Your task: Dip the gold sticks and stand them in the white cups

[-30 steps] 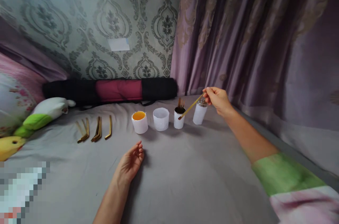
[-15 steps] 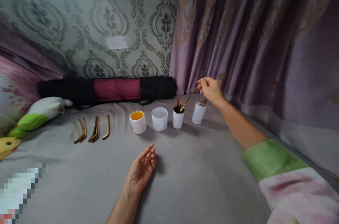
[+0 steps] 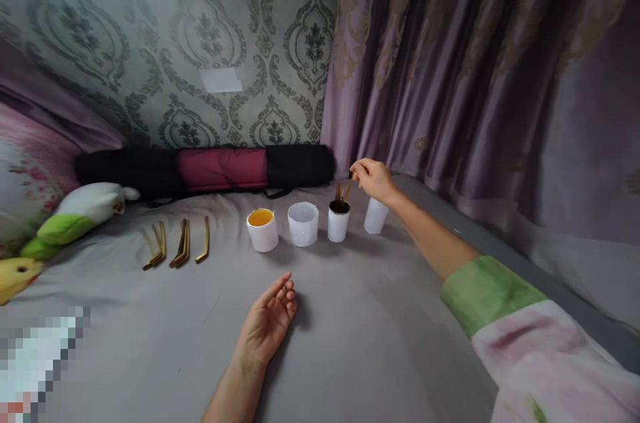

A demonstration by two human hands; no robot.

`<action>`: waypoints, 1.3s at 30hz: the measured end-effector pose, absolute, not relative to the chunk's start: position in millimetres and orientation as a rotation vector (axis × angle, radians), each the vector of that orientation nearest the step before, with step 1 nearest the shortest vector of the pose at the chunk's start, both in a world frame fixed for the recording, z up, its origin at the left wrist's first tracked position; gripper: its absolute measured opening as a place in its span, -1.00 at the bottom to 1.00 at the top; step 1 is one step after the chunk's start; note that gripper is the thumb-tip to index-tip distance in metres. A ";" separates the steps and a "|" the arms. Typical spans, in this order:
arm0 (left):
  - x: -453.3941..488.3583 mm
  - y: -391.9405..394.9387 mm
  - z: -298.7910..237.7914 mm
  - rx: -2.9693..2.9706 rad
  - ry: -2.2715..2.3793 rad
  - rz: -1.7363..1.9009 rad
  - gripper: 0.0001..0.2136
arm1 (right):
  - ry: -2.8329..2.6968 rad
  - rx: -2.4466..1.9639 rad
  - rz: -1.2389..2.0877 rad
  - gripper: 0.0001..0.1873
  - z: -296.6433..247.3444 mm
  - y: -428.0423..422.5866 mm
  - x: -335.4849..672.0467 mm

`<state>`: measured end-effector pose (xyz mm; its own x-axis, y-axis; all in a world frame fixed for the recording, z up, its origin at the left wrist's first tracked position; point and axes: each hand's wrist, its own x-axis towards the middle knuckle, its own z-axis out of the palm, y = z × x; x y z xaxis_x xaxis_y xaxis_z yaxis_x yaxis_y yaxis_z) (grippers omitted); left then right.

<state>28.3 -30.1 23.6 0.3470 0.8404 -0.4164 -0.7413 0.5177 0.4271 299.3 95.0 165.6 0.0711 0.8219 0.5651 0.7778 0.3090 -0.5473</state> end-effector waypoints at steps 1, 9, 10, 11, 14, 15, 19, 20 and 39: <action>28.3 -29.9 23.7 0.175 0.643 1.031 -0.81 | -1.693 -1.479 0.059 -0.73 164.2 95.2 298.6; 29.3 -28.4 23.2 0.183 0.642 1.022 -0.81 | -1.701 -1.601 0.070 -0.74 154.1 91.0 297.5; 29.4 -28.6 23.8 0.181 0.647 1.021 -0.81 | -1.703 -1.610 0.075 -0.74 152.7 90.7 297.2; 29.5 -28.7 24.6 0.180 0.650 1.020 -0.81 | -1.705 -1.618 0.080 -0.74 151.3 90.4 296.8; 29.9 -28.8 26.6 0.174 0.655 1.019 -0.82 | -1.708 -1.650 0.102 -0.75 146.7 90.7 295.2; 30.0 -28.8 27.0 0.172 0.653 1.019 -0.82 | -1.709 -1.660 0.109 -0.75 145.0 91.0 294.6; 30.0 -28.5 27.1 0.170 0.650 1.018 -0.82 | -1.707 -1.684 0.122 -0.75 135.9 93.4 293.2; 29.8 -28.5 26.8 0.172 0.648 1.018 -0.82 | -1.708 -1.685 0.126 -0.75 133.3 94.2 293.1; 29.1 -27.9 24.1 0.181 0.635 1.018 -0.81 | -1.660 -1.680 0.227 -0.73 122.2 95.0 290.4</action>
